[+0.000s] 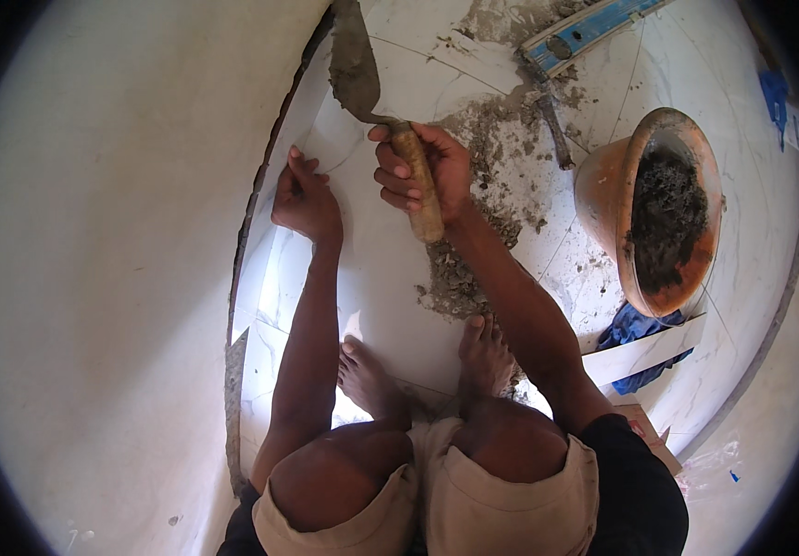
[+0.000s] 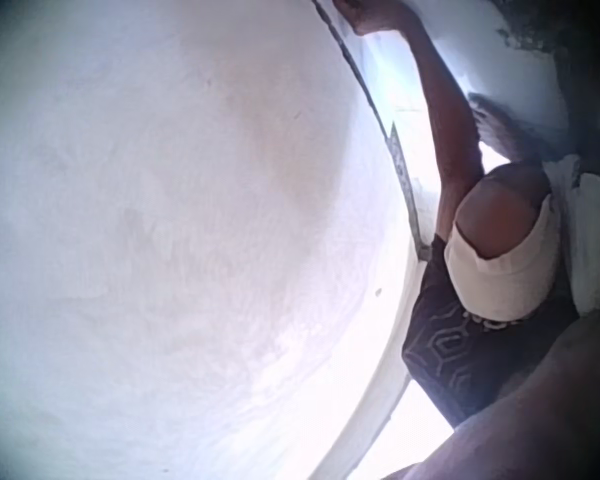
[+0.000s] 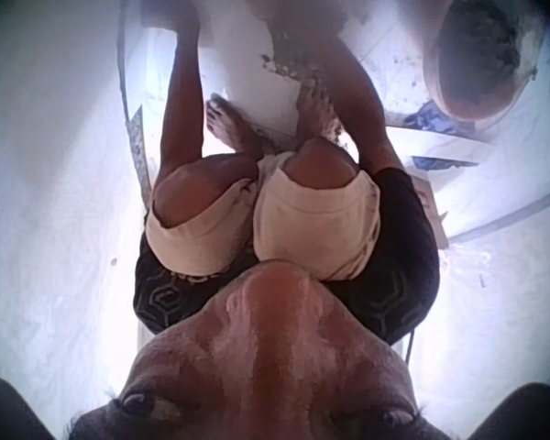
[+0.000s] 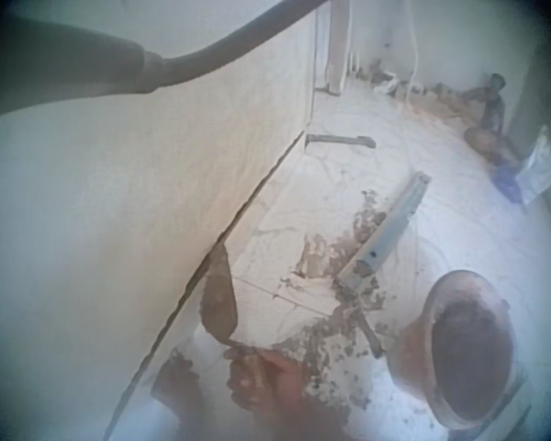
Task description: The person scoops a gray substance from a bucket using a trowel and applies it to the gap between the floor and the wall. They smooth the substance along the joint and use a level tool to check the alignment.
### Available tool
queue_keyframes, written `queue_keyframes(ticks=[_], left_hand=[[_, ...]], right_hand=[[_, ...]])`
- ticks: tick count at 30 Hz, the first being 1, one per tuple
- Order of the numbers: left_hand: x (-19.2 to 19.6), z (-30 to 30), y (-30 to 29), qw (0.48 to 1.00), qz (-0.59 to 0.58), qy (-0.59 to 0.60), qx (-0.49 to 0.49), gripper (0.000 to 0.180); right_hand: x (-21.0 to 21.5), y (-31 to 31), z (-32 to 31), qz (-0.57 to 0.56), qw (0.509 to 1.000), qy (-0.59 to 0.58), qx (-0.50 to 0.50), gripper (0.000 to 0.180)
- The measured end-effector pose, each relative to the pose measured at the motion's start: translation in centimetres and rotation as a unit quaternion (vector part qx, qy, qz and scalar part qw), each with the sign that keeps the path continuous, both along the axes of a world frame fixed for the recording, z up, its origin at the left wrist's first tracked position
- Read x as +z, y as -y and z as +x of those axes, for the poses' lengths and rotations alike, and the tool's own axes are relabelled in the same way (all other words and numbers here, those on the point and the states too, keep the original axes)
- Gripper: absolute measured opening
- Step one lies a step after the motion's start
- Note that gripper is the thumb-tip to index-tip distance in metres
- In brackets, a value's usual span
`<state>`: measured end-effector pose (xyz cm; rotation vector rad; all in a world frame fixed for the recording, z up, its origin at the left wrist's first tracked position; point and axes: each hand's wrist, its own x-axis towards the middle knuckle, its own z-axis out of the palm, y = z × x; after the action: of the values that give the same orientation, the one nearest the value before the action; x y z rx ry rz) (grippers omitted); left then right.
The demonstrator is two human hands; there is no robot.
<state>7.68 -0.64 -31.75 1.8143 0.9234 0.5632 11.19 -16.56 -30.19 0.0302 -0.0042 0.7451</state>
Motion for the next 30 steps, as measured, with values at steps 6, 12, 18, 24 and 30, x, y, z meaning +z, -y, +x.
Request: queue_keyframes(ticks=[6, 12, 18, 24, 30], left_hand=[[-0.6, 0.1, -0.1, 0.999, 0.021, 0.028, 0.008, 0.041], [-0.4, 0.1, 0.1, 1.0, 0.013, 0.024, 0.007, 0.042], [0.2, 0.2, 0.2, 1.0, 0.005, 0.015, 0.013, 0.042], [0.0, 0.2, 0.2, 1.0, -0.004, 0.022, 0.021, 0.042], [0.2, 0.2, 0.2, 1.0, 0.019, 0.008, 0.009, 0.041]], right_hand=[[-0.9, -1.0, 0.0, 0.031, 1.0, -0.001, 0.003, 0.054], [-1.8, -1.5, -0.1, 0.044, 0.999, -0.009, 0.003, 0.055], [-2.2, -1.7, -0.4, 0.086, 0.996, -0.011, 0.014, 0.055], [-2.5, -2.4, -0.8, 0.137, 0.99, -0.029, 0.023, 0.056], [-2.9, -3.4, -1.2, 0.14, 0.989, -0.044, 0.03, 0.056]])
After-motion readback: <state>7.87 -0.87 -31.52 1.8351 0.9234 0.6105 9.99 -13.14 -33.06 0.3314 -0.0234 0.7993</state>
